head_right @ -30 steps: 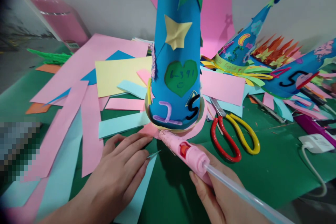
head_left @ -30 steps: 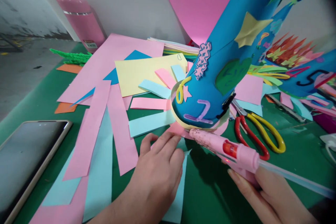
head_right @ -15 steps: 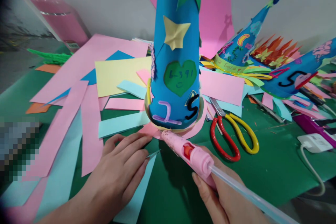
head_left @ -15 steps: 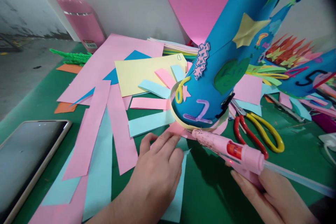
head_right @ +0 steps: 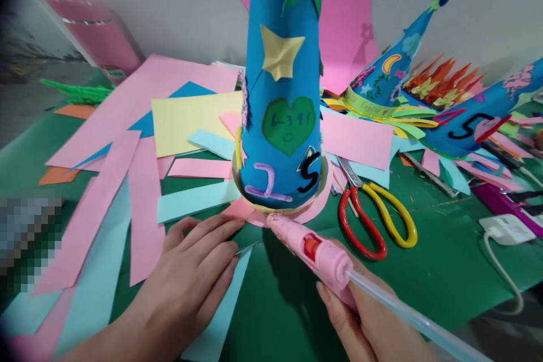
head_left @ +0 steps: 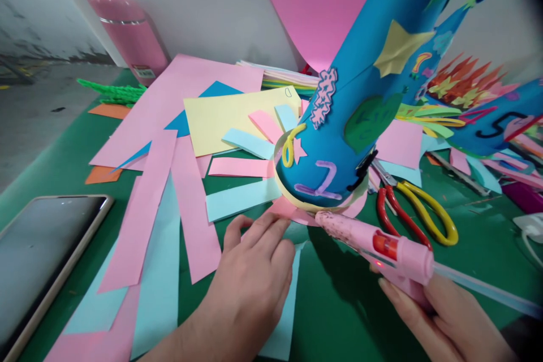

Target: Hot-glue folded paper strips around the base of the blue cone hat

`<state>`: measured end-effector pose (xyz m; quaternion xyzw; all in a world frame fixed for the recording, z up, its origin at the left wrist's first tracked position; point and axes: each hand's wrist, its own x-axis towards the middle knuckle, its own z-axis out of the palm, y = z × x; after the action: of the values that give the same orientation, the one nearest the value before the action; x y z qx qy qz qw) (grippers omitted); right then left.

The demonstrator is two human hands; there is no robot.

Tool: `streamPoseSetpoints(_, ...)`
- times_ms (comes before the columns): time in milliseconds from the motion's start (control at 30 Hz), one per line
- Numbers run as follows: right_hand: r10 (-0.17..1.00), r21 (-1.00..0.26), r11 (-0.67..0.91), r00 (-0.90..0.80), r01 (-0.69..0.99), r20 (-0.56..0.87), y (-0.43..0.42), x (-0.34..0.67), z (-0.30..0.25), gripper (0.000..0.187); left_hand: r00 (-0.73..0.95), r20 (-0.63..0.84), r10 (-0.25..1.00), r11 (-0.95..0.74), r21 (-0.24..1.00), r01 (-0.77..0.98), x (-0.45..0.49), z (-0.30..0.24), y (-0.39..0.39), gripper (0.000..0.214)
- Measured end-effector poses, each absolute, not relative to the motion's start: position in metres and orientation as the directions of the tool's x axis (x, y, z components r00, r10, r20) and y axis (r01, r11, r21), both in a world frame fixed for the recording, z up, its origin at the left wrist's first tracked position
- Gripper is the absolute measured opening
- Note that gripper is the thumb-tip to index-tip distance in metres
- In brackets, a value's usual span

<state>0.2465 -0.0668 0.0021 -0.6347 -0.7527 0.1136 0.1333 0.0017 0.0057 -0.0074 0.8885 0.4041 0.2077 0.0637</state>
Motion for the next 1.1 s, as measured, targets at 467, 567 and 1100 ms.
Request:
streamPoseSetpoints(467, 0.989, -0.391, 0.139, -0.146, 0.91, 0.01, -0.065, 0.245, 0.004, 0.025, 0.555, 0.358, 0.751, -0.652, 0.271, 0.708, 0.003, -0.012, 0.005, 0.024)
streamPoseSetpoints(567, 0.984, -0.412, 0.168, -0.175, 0.896, 0.022, -0.062, 0.246, -0.002, 0.018, 0.55, 0.374, 0.747, -0.655, 0.267, 0.707, 0.003, -0.012, 0.005, 0.024)
streamPoseSetpoints(1100, 0.992, -0.427, 0.018, -0.069, 0.904, -0.104, -0.08, 0.258, -0.005, 0.025, 0.547, 0.372, 0.75, -0.652, 0.281, 0.704, 0.003, -0.014, 0.006, 0.022)
